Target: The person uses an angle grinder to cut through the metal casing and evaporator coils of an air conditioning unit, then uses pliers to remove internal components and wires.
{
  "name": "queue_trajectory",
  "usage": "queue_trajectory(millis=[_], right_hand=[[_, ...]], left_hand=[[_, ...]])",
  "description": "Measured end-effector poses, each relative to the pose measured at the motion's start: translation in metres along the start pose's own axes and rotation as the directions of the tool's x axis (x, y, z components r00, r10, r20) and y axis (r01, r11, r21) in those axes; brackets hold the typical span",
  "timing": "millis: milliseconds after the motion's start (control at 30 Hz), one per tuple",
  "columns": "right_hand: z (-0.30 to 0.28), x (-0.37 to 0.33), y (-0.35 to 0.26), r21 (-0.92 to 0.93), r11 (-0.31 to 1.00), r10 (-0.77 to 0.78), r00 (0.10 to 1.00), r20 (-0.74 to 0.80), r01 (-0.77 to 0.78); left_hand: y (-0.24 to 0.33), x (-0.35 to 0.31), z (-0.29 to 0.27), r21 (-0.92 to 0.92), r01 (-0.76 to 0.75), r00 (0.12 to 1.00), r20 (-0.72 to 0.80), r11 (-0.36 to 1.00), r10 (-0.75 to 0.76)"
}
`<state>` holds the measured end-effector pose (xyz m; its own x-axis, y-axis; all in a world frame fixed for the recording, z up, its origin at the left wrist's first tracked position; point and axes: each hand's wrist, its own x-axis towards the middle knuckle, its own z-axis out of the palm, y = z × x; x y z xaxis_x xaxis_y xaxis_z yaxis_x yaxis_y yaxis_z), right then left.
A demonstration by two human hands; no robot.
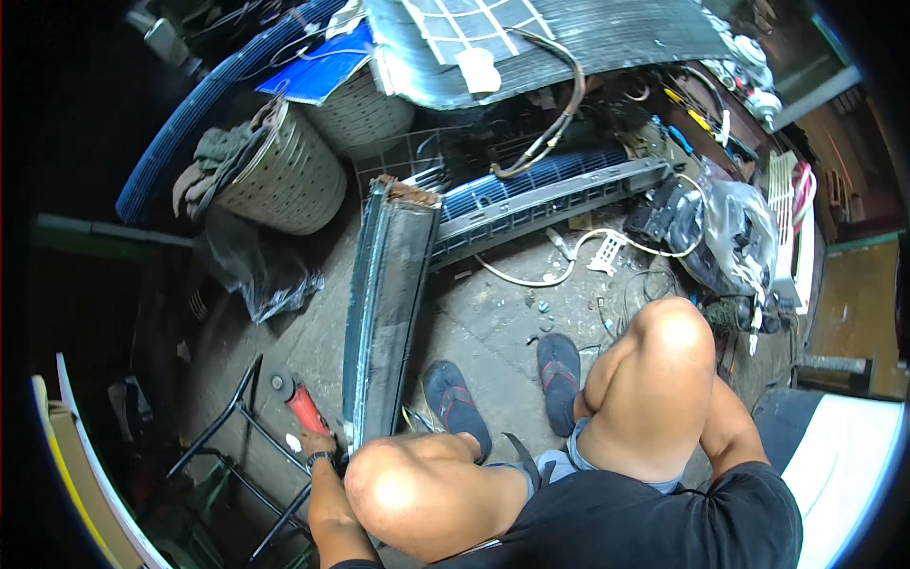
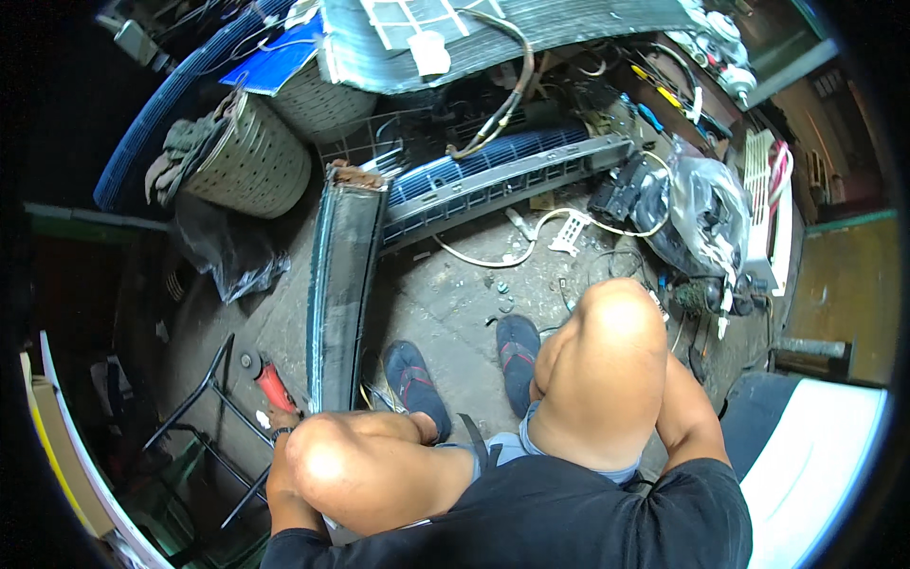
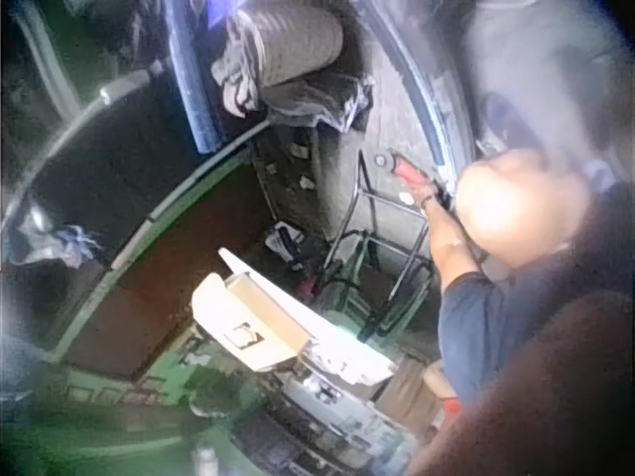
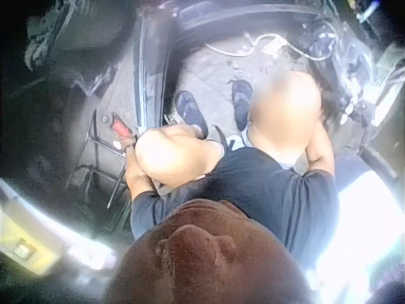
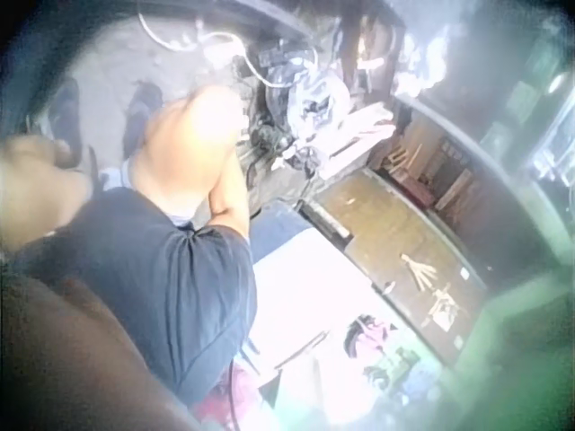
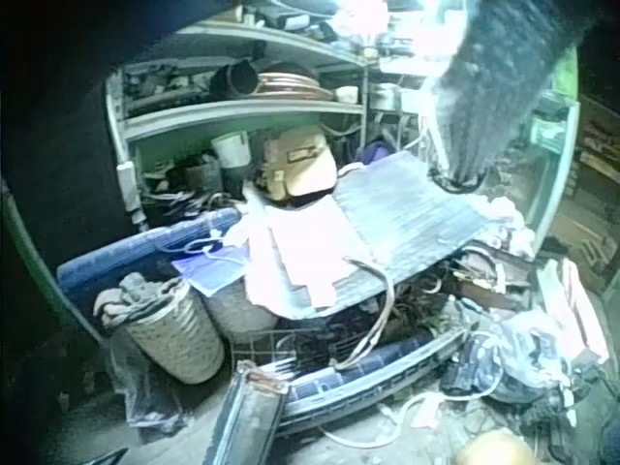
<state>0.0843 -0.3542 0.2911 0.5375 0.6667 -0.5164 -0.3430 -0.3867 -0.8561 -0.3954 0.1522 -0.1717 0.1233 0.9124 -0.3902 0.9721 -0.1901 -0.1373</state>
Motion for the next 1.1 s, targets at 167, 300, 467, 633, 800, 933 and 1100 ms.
queue_trajectory(millis=[167, 300, 467, 633, 800, 933, 1100], right_hand=[[-0.075, 0.043, 0.102, -0.311, 0.95, 0.095, 0.98, 0.177, -0.036], [-0.228, 0.196, 0.214, -0.605, 0.793, -0.05, 0.982, -0.184, -0.073], [-0.224, 0.361, 0.125, -0.279, 0.936, -0.343, 0.732, -0.589, 0.214], [-0.194, 0.42, 0.073, -0.042, 0.969, -0.226, 0.808, -0.544, 0.243], [-0.201, 0.389, 0.055, -0.165, 0.903, -0.416, 0.709, -0.57, 0.398], [-0.18, 0.337, 0.021, -0.391, 0.813, -0.582, 0.633, -0.511, 0.431], [-0.217, 0.262, -0.004, -0.165, 0.819, -0.54, 0.64, -0.546, 0.55]], left_hand=[[0.007, -0.016, -0.014, -0.071, -0.039, 0.997, 0.06, 0.997, 0.043], [0.015, -0.024, -0.037, -0.183, -0.092, 0.991, 0.083, 0.979, 0.109], [-0.009, -0.037, -0.096, -0.43, -0.149, 0.978, 0.069, 0.891, 0.197], [-0.022, -0.066, -0.158, -0.57, -0.204, 0.964, 0.024, 0.796, 0.264], [0.013, -0.103, -0.199, -0.621, -0.227, 0.952, 0.019, 0.75, 0.304], [-0.003, -0.137, -0.237, -0.641, -0.294, 0.937, -0.047, 0.709, 0.346], [0.028, -0.146, -0.286, -0.356, -0.553, 0.832, -0.183, 0.753, 0.524]])
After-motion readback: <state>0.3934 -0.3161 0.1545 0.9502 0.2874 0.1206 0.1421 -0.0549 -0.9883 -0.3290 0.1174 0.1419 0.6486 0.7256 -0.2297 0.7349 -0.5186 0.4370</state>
